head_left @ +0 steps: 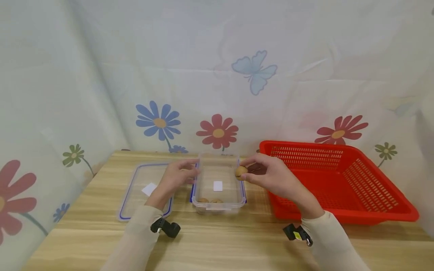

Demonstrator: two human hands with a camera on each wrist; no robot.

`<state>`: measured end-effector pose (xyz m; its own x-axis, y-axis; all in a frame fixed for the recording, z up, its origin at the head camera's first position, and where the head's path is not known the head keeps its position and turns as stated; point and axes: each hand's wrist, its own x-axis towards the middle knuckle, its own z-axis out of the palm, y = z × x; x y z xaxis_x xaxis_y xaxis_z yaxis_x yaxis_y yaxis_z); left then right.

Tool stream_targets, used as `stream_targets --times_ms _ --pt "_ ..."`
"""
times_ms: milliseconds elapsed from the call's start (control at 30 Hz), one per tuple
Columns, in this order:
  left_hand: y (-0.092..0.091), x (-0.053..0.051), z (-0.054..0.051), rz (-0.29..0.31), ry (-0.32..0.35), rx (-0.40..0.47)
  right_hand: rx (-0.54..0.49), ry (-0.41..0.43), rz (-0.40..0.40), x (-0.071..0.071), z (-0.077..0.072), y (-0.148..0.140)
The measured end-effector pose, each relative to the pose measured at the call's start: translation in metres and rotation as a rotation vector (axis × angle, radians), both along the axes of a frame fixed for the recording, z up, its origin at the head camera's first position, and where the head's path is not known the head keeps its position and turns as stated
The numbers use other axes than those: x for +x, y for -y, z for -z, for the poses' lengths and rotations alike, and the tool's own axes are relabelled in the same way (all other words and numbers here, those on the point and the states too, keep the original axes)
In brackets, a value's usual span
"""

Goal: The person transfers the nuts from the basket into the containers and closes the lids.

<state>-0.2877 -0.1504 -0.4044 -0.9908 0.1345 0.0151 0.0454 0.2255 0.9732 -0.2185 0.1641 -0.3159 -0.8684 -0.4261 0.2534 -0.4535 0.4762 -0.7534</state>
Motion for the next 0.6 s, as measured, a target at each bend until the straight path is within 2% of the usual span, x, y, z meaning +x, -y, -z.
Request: stream_targets --times_ms 300,600 --pt "0.002 0.000 0.001 -0.008 -0.024 -0.011 0.090 -0.012 -0.037 0.000 0.015 0.020" --pt "-0.001 -0.001 0.000 -0.009 -0.019 -0.018 0.200 -0.028 -0.081 0.000 0.027 0.031"
